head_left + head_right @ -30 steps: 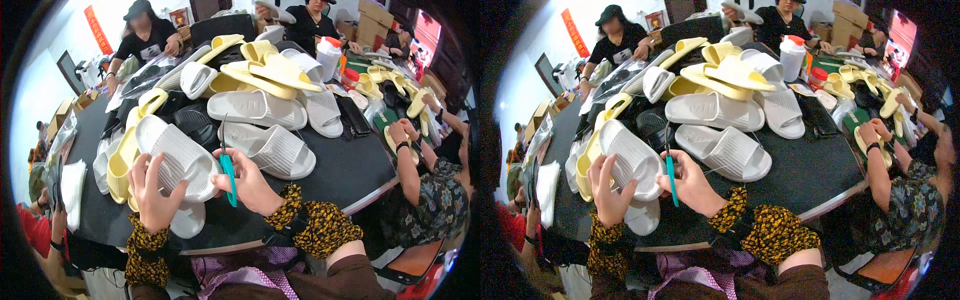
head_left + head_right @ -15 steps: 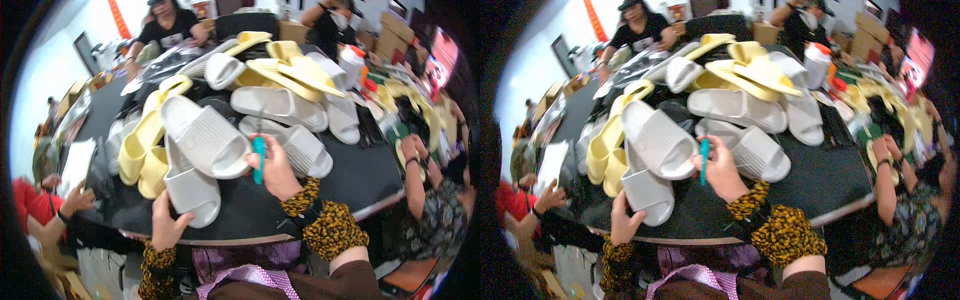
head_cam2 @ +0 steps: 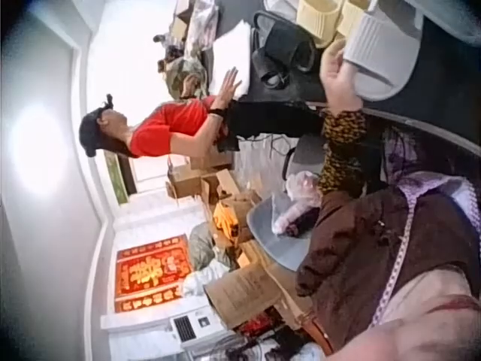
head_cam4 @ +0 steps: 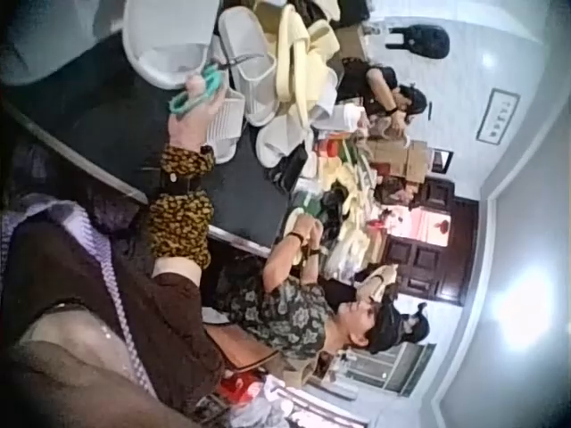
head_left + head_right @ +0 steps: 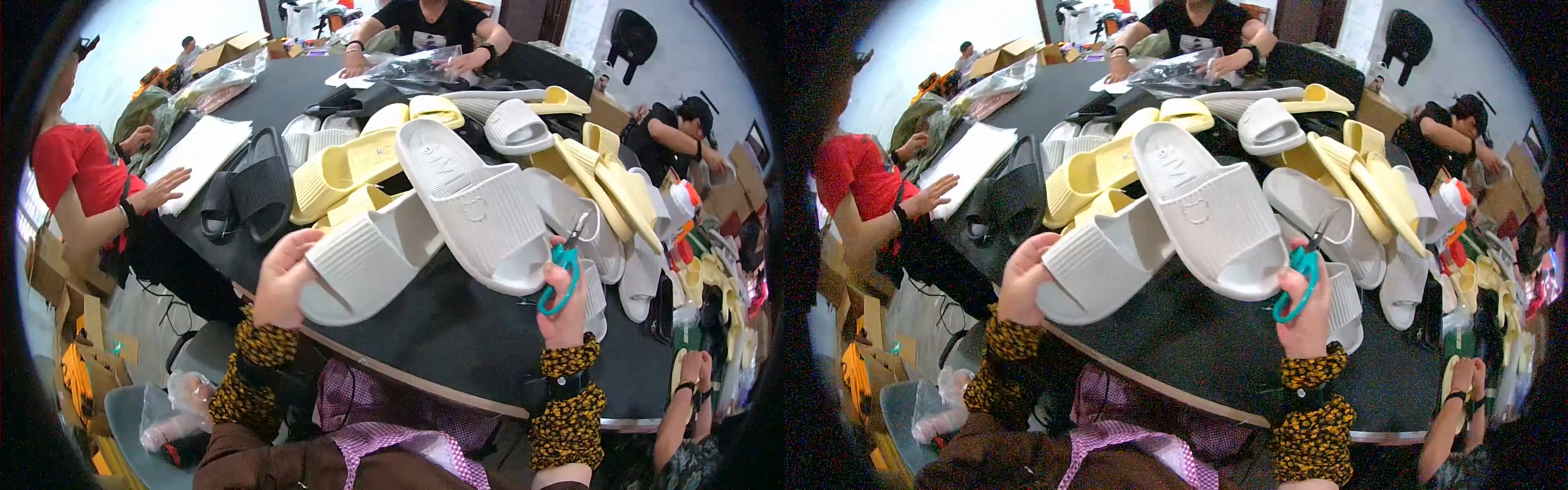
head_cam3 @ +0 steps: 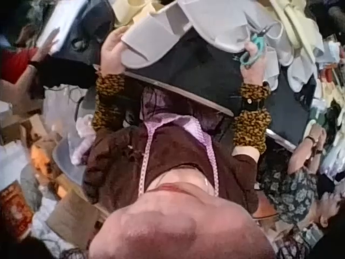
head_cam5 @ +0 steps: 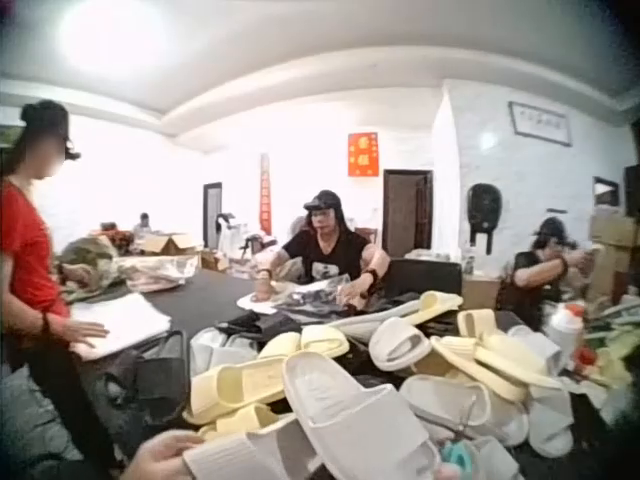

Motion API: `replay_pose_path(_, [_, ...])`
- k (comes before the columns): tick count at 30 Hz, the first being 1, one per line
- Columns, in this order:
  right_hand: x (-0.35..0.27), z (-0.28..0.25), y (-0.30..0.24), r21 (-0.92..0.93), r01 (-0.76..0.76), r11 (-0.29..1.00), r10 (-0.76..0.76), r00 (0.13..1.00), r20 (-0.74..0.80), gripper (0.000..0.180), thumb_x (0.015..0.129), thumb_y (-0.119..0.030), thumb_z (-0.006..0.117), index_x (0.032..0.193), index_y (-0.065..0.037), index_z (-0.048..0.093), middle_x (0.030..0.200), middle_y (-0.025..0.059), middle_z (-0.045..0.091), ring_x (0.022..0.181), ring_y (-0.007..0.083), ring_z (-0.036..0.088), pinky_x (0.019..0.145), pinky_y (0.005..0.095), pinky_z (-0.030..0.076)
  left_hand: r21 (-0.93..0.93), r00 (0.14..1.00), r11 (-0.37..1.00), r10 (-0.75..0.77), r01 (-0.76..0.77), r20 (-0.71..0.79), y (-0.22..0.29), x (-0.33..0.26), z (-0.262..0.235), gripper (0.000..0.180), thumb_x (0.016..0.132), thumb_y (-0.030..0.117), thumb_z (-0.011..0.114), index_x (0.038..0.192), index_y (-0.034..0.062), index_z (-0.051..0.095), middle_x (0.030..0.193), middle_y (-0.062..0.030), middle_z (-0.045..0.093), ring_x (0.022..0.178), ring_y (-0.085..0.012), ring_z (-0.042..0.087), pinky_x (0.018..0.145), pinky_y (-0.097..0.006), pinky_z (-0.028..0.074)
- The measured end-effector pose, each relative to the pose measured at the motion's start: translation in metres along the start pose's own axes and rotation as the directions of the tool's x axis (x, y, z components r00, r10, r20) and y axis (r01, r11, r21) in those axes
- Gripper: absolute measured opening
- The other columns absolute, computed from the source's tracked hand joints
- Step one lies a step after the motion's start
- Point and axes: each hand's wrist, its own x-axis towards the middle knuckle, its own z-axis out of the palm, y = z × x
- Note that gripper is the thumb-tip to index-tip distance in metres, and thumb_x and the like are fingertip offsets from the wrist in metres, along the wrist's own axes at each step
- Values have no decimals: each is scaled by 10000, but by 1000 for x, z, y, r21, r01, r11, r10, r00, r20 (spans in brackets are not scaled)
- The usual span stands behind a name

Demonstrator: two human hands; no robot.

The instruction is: Using scissors to trim excess material and threads from finished sandals at a factory workstation.

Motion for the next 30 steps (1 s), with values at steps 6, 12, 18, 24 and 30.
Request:
replay_pose_path(6, [9, -12, -15, -15, -42, 999, 44, 990, 135, 628, 664, -173, 682, 1219, 9, 448, 989, 56, 540, 935, 166, 564, 849, 285, 455, -196, 993, 978, -57, 76, 103, 15, 13, -61, 391, 770, 40, 477, 1152, -34, 510, 1072, -124, 605, 984, -211, 594, 879, -336, 483])
replay_pose_path(12, [9, -17, -19, -165, 8, 986, 24, 980, 196, 639, 660, -215, 694, 1214, -7, 450, 948, 40, 518, 851, 126, 532, 766, 243, 429, -248, 987, 966, -26, 66, 161, 22, 19, -101, 404, 830, 115, 528, 1202, -32, 473, 1143, -133, 575, 1042, -211, 571, 916, -345, 464])
replay_pose_path(18, [1, -13, -26, -403, 13, 915, 98, 963, 253, 554, 650, -173, 679, 1160, -43, 508, 990, 18, 513, 888, 99, 496, 789, 234, 411, -224, 977, 970, -43, 91, 209, 27, 16, -79, 327, 829, 82, 522, 1135, -33, 532, 1051, -162, 624, 949, -239, 622, 845, -354, 514])
replay_pose_path(24, [8, -23, -24, -375, 6, 927, 122, 940, 317, 580, 639, -198, 706, 1159, -44, 502, 1024, 20, 517, 938, 112, 493, 845, 252, 400, -98, 974, 993, -44, 67, 221, 41, 12, -67, 355, 828, 114, 517, 1143, -50, 518, 1038, -152, 624, 926, -214, 624, 823, -325, 516])
replay_pose_path(30, [2, -16, -34, -384, 28, 923, 172, 862, 476, 495, 710, -176, 664, 1160, -60, 493, 1016, 13, 502, 945, 107, 488, 870, 248, 384, -8, 957, 1000, -6, 9, 289, 57, 12, -65, 351, 824, 131, 504, 1131, -37, 496, 1004, -140, 636, 872, -200, 638, 765, -299, 530])
